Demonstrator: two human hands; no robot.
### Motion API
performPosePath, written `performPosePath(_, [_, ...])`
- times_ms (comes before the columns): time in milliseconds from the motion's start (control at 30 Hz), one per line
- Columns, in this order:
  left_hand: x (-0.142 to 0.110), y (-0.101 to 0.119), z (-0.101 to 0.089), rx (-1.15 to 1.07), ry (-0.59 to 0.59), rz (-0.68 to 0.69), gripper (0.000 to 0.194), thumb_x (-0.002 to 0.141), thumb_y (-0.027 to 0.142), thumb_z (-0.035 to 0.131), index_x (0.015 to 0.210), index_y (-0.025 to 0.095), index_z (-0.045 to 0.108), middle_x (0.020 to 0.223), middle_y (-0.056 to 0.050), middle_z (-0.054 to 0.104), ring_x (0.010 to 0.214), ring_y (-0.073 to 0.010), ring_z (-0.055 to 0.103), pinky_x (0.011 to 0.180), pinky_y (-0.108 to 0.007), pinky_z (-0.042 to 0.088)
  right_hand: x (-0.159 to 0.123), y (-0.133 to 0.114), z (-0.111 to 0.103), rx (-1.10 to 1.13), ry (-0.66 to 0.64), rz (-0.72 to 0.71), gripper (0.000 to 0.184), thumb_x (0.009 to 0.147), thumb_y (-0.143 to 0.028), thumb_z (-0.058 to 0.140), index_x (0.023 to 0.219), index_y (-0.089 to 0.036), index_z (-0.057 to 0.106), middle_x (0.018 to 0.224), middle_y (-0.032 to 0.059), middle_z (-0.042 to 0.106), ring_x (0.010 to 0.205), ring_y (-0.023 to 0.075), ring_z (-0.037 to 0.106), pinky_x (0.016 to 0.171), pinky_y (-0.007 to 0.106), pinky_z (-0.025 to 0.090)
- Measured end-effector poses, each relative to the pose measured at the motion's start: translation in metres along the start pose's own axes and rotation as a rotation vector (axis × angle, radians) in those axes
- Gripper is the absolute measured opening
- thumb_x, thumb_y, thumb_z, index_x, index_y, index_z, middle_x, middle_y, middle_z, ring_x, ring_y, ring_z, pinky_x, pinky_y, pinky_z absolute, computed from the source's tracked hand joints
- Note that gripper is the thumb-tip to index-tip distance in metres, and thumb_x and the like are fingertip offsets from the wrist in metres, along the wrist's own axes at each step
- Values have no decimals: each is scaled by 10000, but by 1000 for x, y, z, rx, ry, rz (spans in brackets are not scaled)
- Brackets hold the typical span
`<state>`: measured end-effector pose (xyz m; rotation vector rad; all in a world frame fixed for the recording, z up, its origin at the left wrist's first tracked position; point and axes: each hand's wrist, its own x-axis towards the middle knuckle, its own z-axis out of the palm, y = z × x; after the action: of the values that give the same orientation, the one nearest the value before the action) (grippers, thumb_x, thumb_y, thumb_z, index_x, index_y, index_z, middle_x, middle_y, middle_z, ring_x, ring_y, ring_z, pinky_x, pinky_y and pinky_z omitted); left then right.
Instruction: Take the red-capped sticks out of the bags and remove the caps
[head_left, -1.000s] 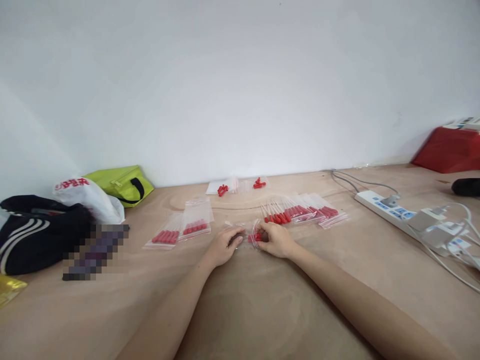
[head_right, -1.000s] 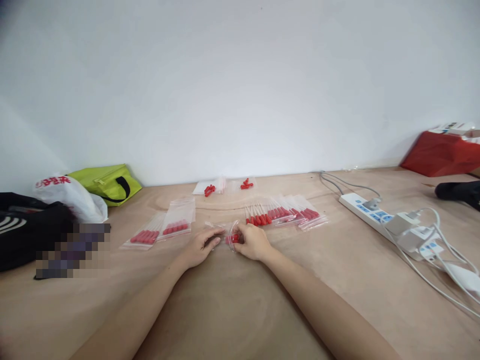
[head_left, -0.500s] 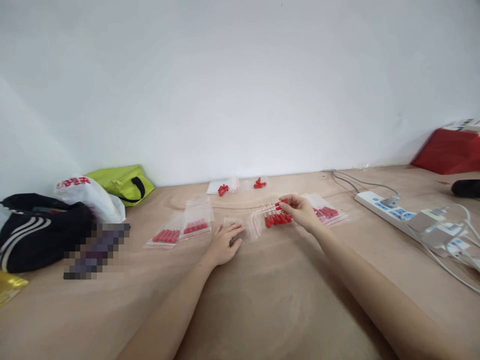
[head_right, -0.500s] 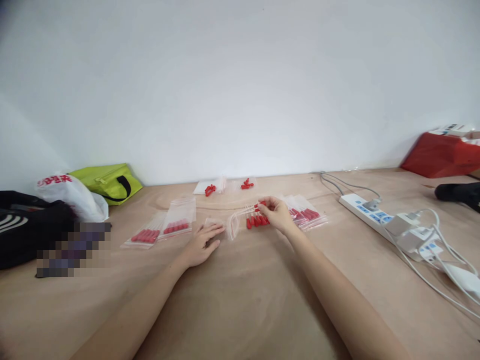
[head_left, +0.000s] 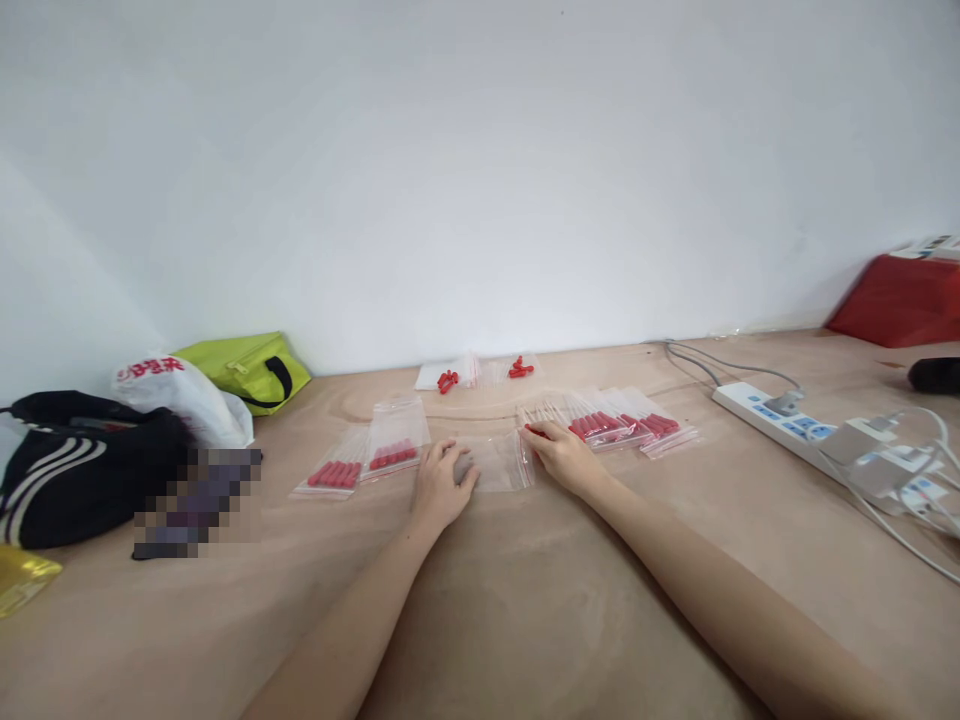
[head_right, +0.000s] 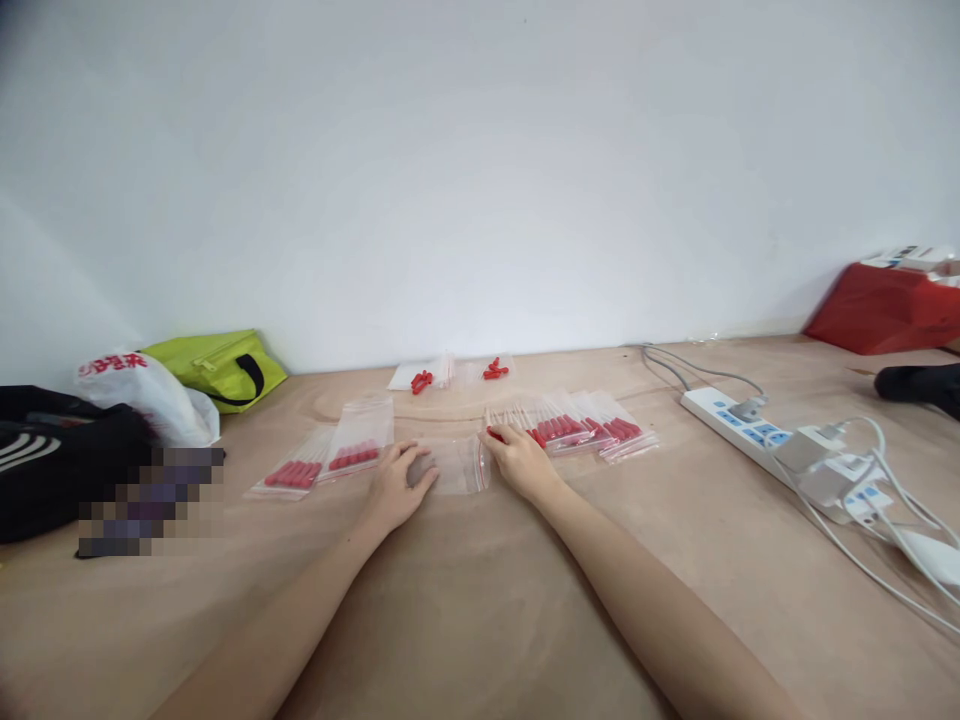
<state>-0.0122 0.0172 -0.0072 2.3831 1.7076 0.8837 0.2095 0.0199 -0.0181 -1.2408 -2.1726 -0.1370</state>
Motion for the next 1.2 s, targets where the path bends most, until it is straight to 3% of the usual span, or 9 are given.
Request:
performPosePath(200, [6,1,-12,-112,-75,-234,281,615,253,685,872,178,600,950,-63,530,900,-208,547,811,-345,445,1,-9,-5,-185,-166,-4,311,853,-152,374,1109,-166,550,972,112,586,911,212,482,765,326,356])
performPosePath(333, [9,-4,-16,-235,-121,-354,349,547,203,722,873,177,602,956,-54,548,733,-144,581,703,-291,480,1,-15,-11,-198,-195,31,293,866,-212,366,1087,-178,554,957,113,591,924,225,466,778,357,309])
performPosePath(433, [12,-9,-16,-335,-142,-381,397,526,197,728,897,166,593,924,-46,592,640,-117,583,631,-261,480,0,-20,-15,-181,-136,25,340,841,-181,374,1152,-189,513,1094,111,557,991,235,450,823,397,284])
performPosePath(533, [13,-12,-18,-355,-204,-366,363,517,227,728,851,146,612,787,-30,633,626,-137,589,604,-257,466,-1,-25,-16,-124,-142,-105,420,790,-139,407,1194,-225,482,1235,82,484,1106,234,406,917,442,229])
performPosePath(633, [15,-13,-22,-336,-209,-375,355,503,211,720,843,152,637,630,11,614,584,-144,576,582,-253,449,-4,-26,-13,-47,-225,-234,394,764,-128,412,1119,-241,543,1192,44,533,1170,210,378,1001,475,126])
performPosePath(833, [25,-25,-36,-308,-130,-425,300,548,227,666,844,181,666,528,41,568,551,-147,568,549,-235,432,-8,-28,-11,21,-265,-241,372,771,-158,409,1111,-217,547,1137,41,573,1134,189,426,1038,488,66])
performPosePath(967, [32,-46,-48,-273,11,-531,430,657,324,591,1048,144,591,631,-10,625,637,-174,613,598,-250,458,-9,-32,-16,15,-242,-211,372,787,-178,411,1137,-222,529,1162,67,540,1102,198,436,1019,501,107])
performPosePath(1067, [34,-60,-51,-225,127,-616,522,743,378,491,1185,101,472,955,-105,643,839,-193,620,718,-266,465,-9,-33,-17,7,-243,-181,362,784,-167,410,1118,-220,541,1165,78,526,1064,208,451,1000,513,122])
performPosePath(1200, [33,-65,-46,-151,115,-658,561,706,430,539,1152,94,483,1152,-156,559,1026,-247,551,841,-311,423,-10,-31,-14,4,-241,-162,339,783,-169,414,1085,-218,561,1170,83,514,1039,214,457,984,510,133])
